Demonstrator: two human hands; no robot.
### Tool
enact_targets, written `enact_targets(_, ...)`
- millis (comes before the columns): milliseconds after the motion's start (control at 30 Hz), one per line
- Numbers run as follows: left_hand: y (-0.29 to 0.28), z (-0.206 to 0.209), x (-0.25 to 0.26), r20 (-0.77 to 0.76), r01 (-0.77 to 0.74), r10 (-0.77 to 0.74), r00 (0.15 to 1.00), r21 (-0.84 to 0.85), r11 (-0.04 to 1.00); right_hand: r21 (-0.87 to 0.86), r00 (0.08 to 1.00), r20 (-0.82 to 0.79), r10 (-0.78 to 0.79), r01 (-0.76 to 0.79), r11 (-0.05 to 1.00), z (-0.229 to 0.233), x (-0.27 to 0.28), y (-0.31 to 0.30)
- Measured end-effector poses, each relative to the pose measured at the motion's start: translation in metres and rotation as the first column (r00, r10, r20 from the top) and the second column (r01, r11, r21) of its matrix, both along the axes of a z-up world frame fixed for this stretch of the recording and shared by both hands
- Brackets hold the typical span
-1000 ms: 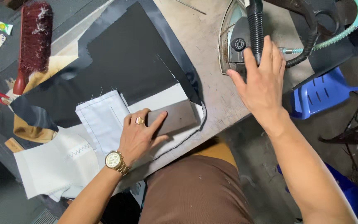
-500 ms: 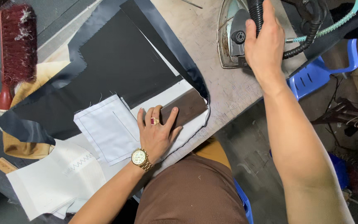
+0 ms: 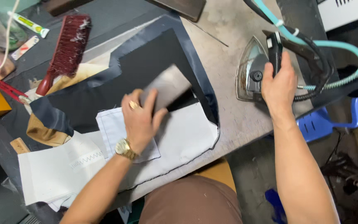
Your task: The person irons pieces of black and white fabric, uses a wooden block to press seams, and uses a needle to hand-sew edges of a dark garment on a workbench.
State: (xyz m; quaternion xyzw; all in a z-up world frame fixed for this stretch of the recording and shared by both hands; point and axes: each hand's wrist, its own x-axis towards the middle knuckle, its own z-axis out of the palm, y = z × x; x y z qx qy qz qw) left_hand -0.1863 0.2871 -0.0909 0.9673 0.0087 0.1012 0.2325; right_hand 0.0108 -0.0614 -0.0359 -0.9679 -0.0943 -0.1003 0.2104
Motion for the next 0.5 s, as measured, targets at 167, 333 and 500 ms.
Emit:
enact_targets(167, 0.105, -0.050, 0.103, 0.118, -0.388, 0.376, 0.919, 0.105, 0.916, 0.407, 0.801, -0.597, -0.045, 0.351, 0.843, 0.001, 0.033, -0.020)
enact_targets(333, 0.117, -0.054, 0.147, 0.122, -0.396, 0.378, 0.918, 0.217, 0.892, 0.432, 0.828, -0.557, 0.058, 0.230, 0.872, 0.011, 0.106, -0.031)
enact_targets(500, 0.047, -0.025, 0.095, 0.163, -0.520, 0.501, 0.850, 0.111, 0.847, 0.541, 0.817, -0.452, 0.358, -0.069, 0.839, -0.024, 0.253, -0.043)
